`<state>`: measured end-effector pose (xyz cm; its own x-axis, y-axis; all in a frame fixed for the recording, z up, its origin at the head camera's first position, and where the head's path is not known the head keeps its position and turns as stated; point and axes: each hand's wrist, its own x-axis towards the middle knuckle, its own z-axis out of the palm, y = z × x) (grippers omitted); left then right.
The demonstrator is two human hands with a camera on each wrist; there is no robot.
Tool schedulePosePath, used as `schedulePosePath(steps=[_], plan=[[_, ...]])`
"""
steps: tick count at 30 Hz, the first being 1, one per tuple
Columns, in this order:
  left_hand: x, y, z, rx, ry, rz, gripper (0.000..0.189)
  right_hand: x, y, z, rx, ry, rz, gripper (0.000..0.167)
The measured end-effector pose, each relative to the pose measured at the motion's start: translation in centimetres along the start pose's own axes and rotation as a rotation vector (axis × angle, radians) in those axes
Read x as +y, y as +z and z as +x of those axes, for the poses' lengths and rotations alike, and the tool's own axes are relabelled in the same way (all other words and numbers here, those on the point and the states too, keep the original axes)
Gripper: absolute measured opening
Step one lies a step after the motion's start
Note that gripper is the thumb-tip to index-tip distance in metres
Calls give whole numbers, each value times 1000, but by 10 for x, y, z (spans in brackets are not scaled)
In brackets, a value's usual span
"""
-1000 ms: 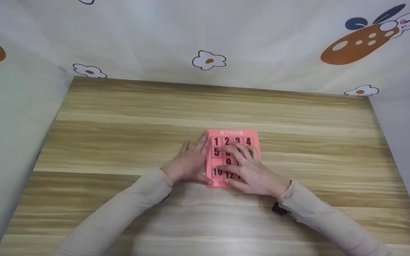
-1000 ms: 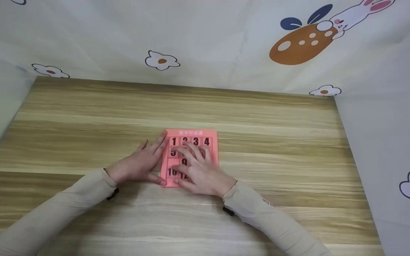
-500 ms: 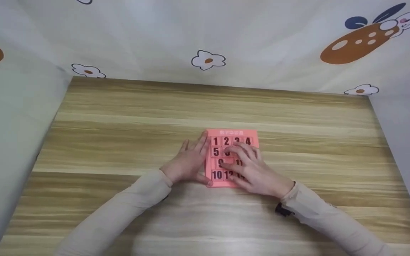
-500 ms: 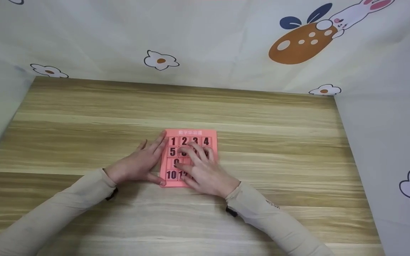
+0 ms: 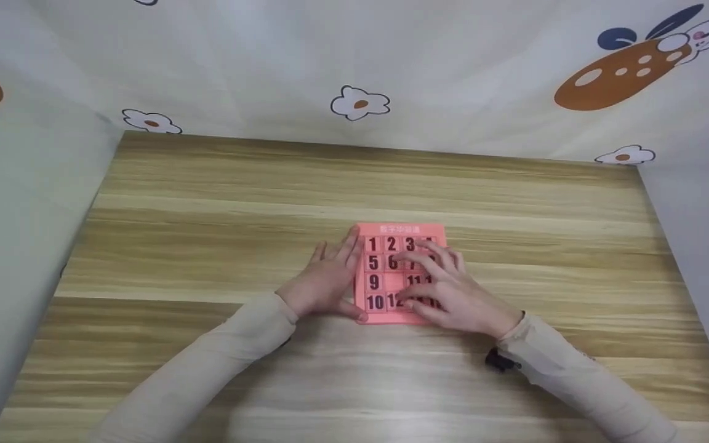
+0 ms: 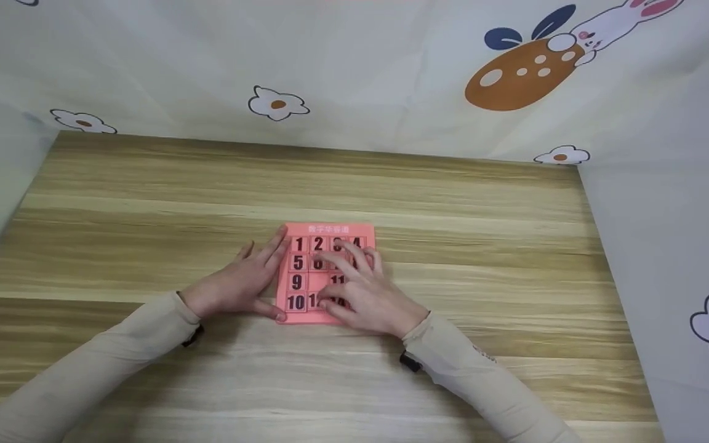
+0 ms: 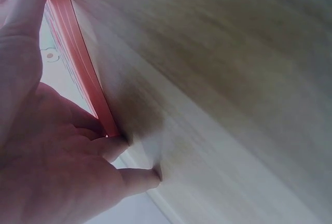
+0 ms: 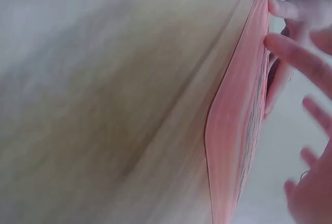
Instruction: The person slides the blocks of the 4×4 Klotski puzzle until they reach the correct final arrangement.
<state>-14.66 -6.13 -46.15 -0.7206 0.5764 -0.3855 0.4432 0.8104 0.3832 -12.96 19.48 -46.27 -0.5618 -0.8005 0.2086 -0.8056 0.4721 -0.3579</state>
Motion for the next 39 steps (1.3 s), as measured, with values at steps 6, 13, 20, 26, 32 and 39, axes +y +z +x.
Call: schedulePosePath(steps=[6, 13, 20, 26, 32, 39], plan=[[1, 0, 0, 8, 5, 10, 133, -4, 1, 3, -19, -47, -8, 18], [1, 0, -1, 11, 13, -9, 133, -5, 5, 5, -7, 3, -62, 19], [0, 1, -1, 18, 12, -15, 133, -17, 14, 7, -98, -68, -38, 35], [-1, 1, 0, 17, 15, -14, 132, -16, 10, 8, -23, -18, -68, 21], [-2, 0, -1, 11, 13, 19, 132, -13, 10, 10, -40, 18, -84, 33], [-2, 0, 0, -2, 9, 9, 132, -16, 13, 14, -100, 33, -84, 42]])
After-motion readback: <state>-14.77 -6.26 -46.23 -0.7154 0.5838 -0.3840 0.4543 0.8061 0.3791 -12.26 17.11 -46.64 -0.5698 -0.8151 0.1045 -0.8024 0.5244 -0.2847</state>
